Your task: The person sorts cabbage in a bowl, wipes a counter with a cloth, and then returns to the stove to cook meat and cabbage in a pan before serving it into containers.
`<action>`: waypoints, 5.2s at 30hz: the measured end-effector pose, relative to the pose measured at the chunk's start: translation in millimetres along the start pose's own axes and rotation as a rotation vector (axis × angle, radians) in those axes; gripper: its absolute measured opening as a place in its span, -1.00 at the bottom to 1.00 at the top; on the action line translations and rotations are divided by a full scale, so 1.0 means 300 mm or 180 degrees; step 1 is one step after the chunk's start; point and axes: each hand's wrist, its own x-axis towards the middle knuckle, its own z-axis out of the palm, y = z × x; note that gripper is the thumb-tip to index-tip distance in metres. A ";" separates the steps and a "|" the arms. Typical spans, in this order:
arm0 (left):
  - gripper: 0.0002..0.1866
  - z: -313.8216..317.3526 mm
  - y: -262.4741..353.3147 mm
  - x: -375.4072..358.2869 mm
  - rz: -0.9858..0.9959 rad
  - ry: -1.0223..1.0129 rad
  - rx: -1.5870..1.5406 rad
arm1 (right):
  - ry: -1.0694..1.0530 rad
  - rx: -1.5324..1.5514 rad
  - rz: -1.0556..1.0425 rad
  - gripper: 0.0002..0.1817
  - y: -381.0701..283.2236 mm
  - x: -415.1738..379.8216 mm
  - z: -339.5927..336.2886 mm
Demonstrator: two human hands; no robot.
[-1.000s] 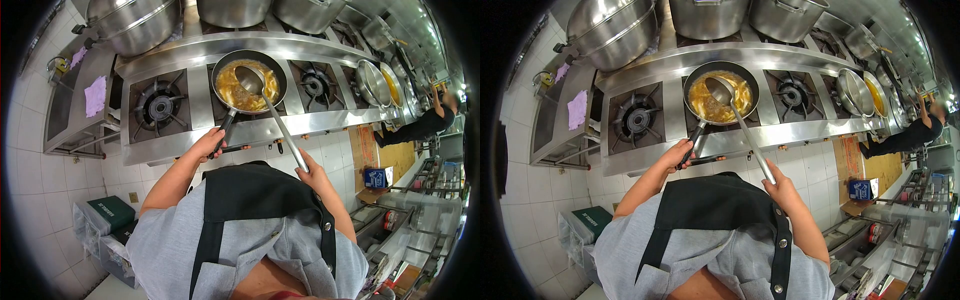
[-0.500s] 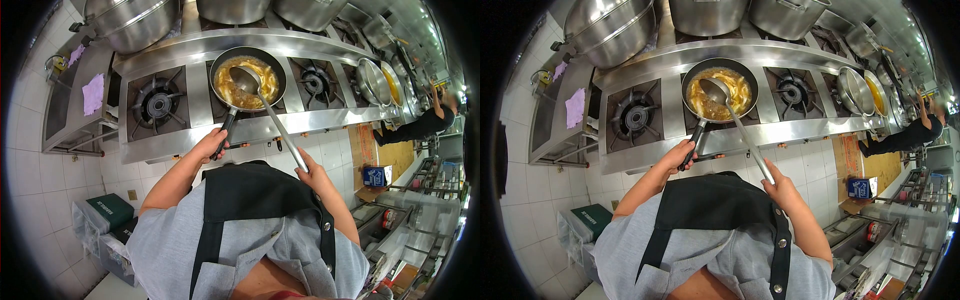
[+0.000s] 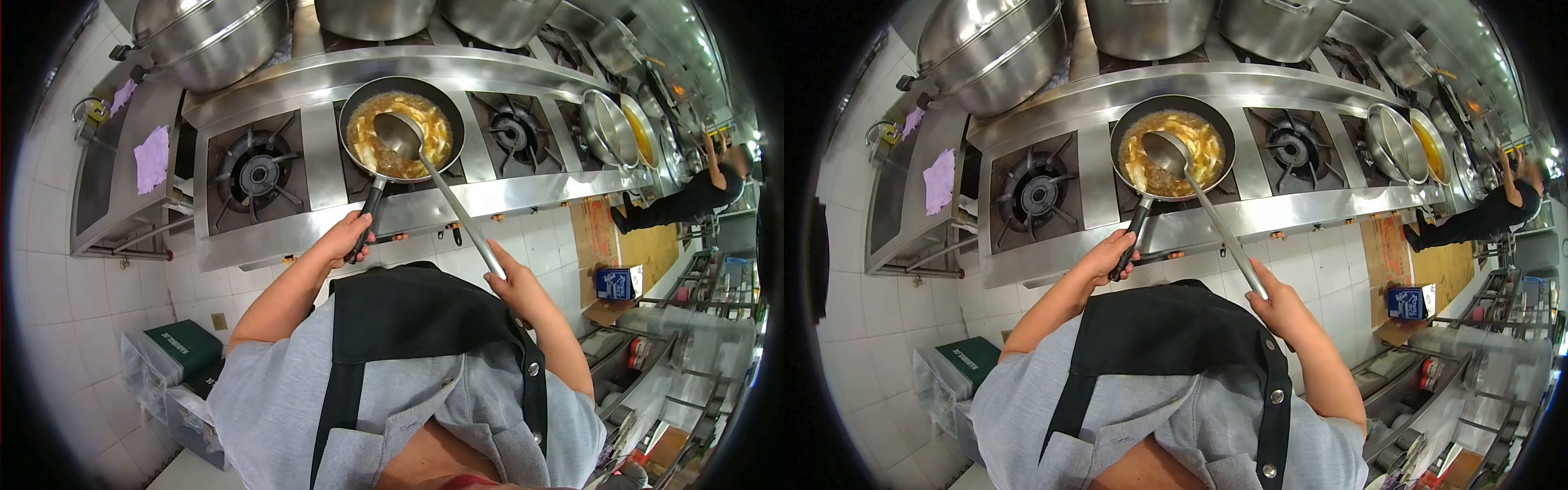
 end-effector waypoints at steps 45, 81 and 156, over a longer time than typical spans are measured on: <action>-0.72 -0.005 0.008 -0.002 -0.0005 0.0063 0.0066 | 0.0605 -0.0723 -0.0325 -0.26 0.032 0.193 -0.032; -0.68 -0.035 0.011 0.009 0.0016 0.0073 0.0113 | -0.0118 0.0723 0.0088 -0.30 -0.035 -0.050 -0.126; -0.60 -0.012 0.013 -0.001 -0.0317 0.0041 -0.0539 | 0.1160 -0.1375 -0.0467 -0.26 0.141 0.247 0.025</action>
